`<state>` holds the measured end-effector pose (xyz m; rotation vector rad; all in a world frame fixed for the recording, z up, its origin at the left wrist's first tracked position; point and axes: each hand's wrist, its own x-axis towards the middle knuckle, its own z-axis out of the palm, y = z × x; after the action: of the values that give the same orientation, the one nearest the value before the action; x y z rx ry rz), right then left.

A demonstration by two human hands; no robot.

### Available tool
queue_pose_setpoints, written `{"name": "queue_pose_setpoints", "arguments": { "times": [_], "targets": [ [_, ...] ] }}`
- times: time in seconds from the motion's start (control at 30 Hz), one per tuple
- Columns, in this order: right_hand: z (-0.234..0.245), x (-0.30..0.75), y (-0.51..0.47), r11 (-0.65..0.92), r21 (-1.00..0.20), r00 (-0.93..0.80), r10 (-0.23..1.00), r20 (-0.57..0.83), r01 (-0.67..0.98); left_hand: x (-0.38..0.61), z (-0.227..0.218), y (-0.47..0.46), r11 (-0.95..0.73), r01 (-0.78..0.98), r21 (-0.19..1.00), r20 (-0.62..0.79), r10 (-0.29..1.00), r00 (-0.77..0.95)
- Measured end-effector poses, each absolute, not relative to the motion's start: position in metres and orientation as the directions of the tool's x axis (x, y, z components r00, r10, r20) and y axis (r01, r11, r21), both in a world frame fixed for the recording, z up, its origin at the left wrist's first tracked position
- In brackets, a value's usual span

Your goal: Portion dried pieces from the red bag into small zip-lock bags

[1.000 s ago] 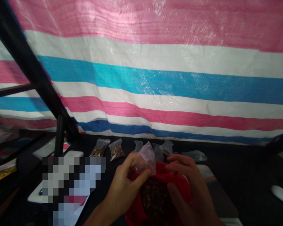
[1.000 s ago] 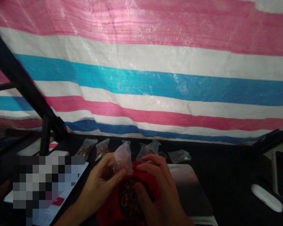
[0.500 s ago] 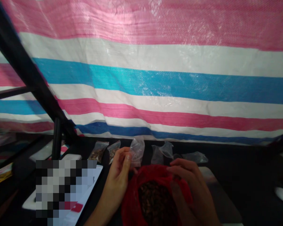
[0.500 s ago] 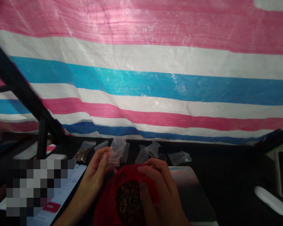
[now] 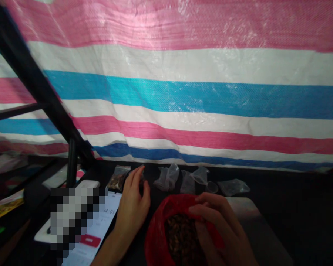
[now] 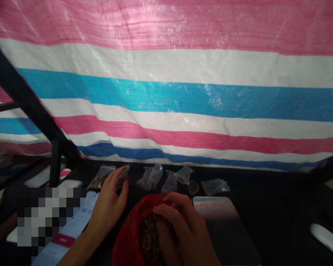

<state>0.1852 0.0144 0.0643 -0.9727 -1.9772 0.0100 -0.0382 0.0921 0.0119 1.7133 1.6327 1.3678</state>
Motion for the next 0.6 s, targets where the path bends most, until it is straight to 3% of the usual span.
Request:
{"name": "queue_pose_setpoints", "arguments": {
  "times": [0.1,0.33,0.37,0.47,0.53,0.6],
  "targets": [
    [0.063,0.184,0.015,0.688,-0.364,-0.275,0.634,0.723,0.628,-0.049,0.000,0.095,-0.164,0.747,0.644,0.365,0.924,-0.112],
    [0.065,0.185,0.016,0.703,-0.368,-0.281,0.624,0.729,0.608,-0.045,0.013,0.093,-0.192,0.653,0.733,0.331,0.939,-0.095],
    [0.065,0.185,0.017,0.698,-0.379,-0.269,0.630,0.729,0.607,-0.041,0.020,0.091,-0.209,0.595,0.776,0.333,0.937,-0.105],
    [0.063,0.186,0.020,0.625,-0.428,-0.188,0.681,0.708,0.653,-0.029,0.039,0.079,-0.208,0.124,0.970,0.219,0.971,-0.090],
    [0.061,0.185,0.022,0.550,-0.485,-0.111,0.731,0.674,0.680,-0.022,0.046,0.071,-0.100,-0.138,0.985,0.110,0.992,0.066],
    [0.061,0.184,0.024,0.492,-0.585,-0.059,0.795,0.604,0.645,-0.017,0.049,0.064,-0.008,-0.237,0.971,0.059,0.976,0.208]
  ]
}}
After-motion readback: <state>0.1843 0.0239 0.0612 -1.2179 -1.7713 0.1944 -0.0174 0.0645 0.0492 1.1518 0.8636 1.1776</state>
